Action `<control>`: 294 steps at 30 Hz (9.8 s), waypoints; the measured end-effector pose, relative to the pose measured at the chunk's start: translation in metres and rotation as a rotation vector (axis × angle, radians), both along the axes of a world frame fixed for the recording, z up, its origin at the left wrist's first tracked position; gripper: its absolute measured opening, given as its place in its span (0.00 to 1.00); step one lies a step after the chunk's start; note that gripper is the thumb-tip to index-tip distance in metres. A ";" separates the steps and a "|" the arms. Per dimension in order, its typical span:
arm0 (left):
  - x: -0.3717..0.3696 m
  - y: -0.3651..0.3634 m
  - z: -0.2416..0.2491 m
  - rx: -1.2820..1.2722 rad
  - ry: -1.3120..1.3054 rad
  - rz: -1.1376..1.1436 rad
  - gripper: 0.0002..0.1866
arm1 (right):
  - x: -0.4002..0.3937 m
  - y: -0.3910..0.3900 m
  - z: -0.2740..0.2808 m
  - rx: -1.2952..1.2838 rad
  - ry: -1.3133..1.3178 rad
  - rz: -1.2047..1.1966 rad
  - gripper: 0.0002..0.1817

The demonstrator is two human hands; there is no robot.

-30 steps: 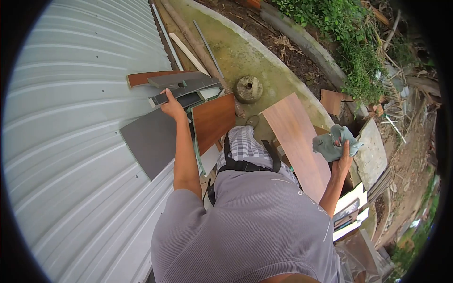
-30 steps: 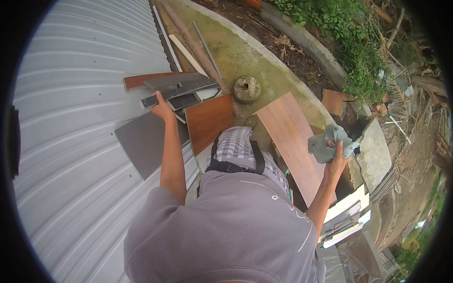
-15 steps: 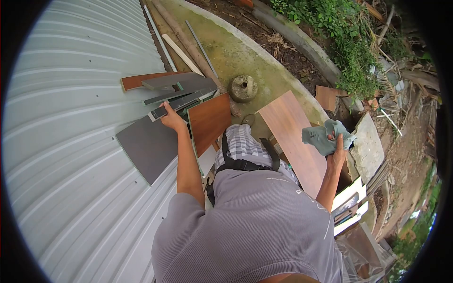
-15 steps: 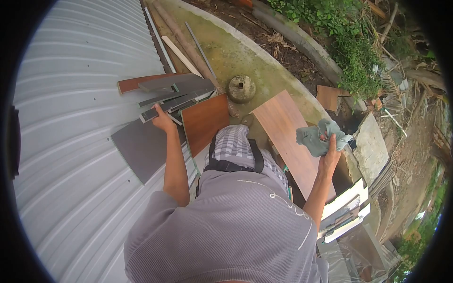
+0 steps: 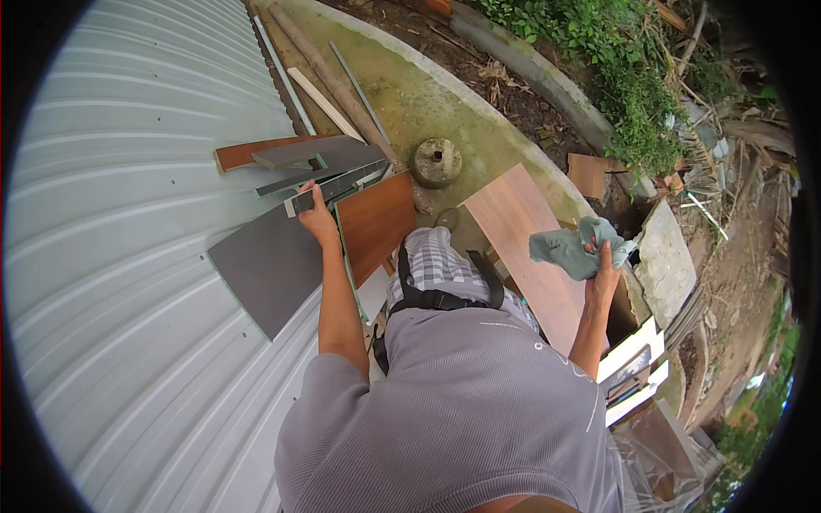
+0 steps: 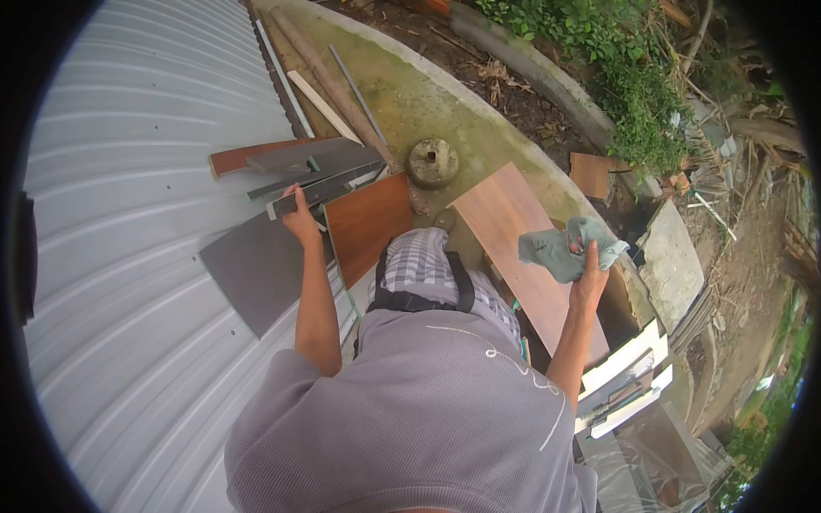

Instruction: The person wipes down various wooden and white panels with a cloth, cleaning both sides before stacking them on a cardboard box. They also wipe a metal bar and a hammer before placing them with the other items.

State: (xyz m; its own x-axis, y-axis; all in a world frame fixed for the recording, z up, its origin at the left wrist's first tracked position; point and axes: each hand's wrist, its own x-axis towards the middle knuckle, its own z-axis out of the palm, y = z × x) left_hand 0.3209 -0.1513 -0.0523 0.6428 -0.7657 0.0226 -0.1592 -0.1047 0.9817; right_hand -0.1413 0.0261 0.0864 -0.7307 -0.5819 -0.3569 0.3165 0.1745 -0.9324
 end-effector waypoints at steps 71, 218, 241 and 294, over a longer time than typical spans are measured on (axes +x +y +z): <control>-0.365 0.198 0.028 1.147 -0.225 -1.585 0.20 | -0.037 0.620 -0.108 0.097 0.058 -1.421 0.28; -0.362 0.165 0.333 0.542 0.094 -1.489 0.27 | 0.000 0.191 -0.055 -1.120 -1.295 -0.309 0.32; -0.387 0.133 0.315 0.376 -0.208 -1.640 0.28 | -0.037 0.316 -0.123 -1.020 -0.651 -0.948 0.19; -0.374 0.148 0.320 0.259 -0.314 -1.611 0.21 | -0.011 0.128 0.081 -0.242 0.742 -0.185 0.22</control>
